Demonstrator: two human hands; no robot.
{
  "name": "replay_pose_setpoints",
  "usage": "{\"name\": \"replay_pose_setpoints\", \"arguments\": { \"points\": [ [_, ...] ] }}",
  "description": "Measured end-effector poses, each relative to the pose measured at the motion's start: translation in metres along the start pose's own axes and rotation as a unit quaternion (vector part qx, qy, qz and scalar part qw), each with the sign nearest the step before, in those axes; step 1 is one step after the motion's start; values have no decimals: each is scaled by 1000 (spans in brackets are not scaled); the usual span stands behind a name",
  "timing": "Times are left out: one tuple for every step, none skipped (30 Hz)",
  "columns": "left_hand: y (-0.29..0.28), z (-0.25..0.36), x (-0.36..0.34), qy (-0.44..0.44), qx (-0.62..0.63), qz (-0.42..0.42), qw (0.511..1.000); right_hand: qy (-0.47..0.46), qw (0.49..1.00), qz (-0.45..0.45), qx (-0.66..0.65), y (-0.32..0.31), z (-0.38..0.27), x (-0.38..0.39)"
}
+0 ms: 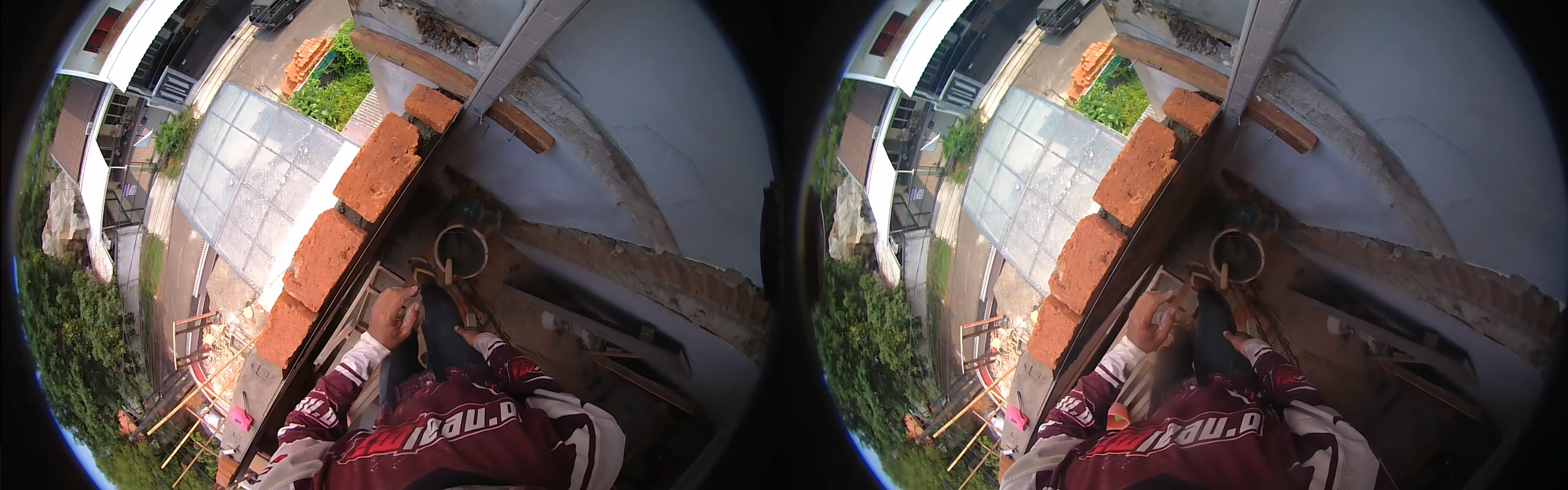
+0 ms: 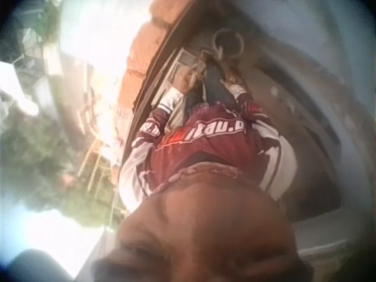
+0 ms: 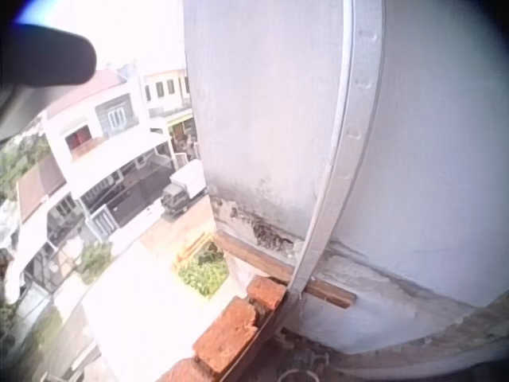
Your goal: The person scoops mortar from a bucket with a trowel and spreads it along a brick wall. They place red bricks onto the mortar bed, tap them into alignment, and continue adding mortar between bricks. The person repeats this process to extend the wall.
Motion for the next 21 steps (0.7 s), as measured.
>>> {"name": "replay_pose_setpoints", "arguments": {
  "points": [
    [20,-33,51,-108,-28,-86,990,30,998,-33,51,1,0,-5],
    [33,-63,103,-182,-45,-125,974,11,999,-11,52,3,1,-10],
    [43,-88,155,-253,-62,-162,952,-8,998,11,56,3,4,-18],
    [49,-111,202,-348,-71,-213,910,-29,997,38,57,0,4,-23],
    [54,-135,254,-439,-80,-255,857,-28,997,43,58,-3,-15,1],
    [61,-151,298,-480,-61,-287,827,-45,997,46,54,2,-13,4],
    [67,-167,342,-517,-46,-313,796,-65,995,52,54,7,-9,-1],
    [89,-201,410,-545,1,-302,782,-82,994,49,58,13,-10,2],
    [112,-232,471,-572,48,-288,766,-70,993,53,77,19,-7,4],
    [131,-252,516,-599,93,-265,750,-65,991,58,102,23,-10,-2],
    [125,-246,514,-592,67,-300,745,-60,988,73,121,25,-9,-5],
    [122,-242,504,-584,60,-312,748,-59,985,91,131,25,-8,-7],
    [111,-231,493,-582,54,-317,747,-58,983,104,140,28,-9,-6],
    [103,-224,489,-579,54,-322,747,-57,980,116,151,32,-9,-3],
    [98,-217,483,-576,54,-321,750,-61,979,114,160,35,-10,-1],
    [87,-211,473,-567,48,-334,752,-59,980,114,150,39,-7,6],
    [78,-205,466,-558,46,-339,757,-61,980,114,150,42,-7,11],
    [71,-199,458,-547,48,-343,762,-55,978,123,162,44,-2,12],
    [65,-194,452,-540,51,-342,767,-49,974,130,178,45,3,7],
    [61,-194,447,-535,51,-340,772,-44,971,137,192,48,3,8],
    [59,-191,443,-533,52,-336,775,-40,968,157,190,48,6,10]
  ]
}}
Point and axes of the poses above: each hand's wrist, its own x-axis away from the middle knuckle, its own y-axis out of the palm, z = x × y, the point moved 8 cm from there along -x, towards the middle knuckle
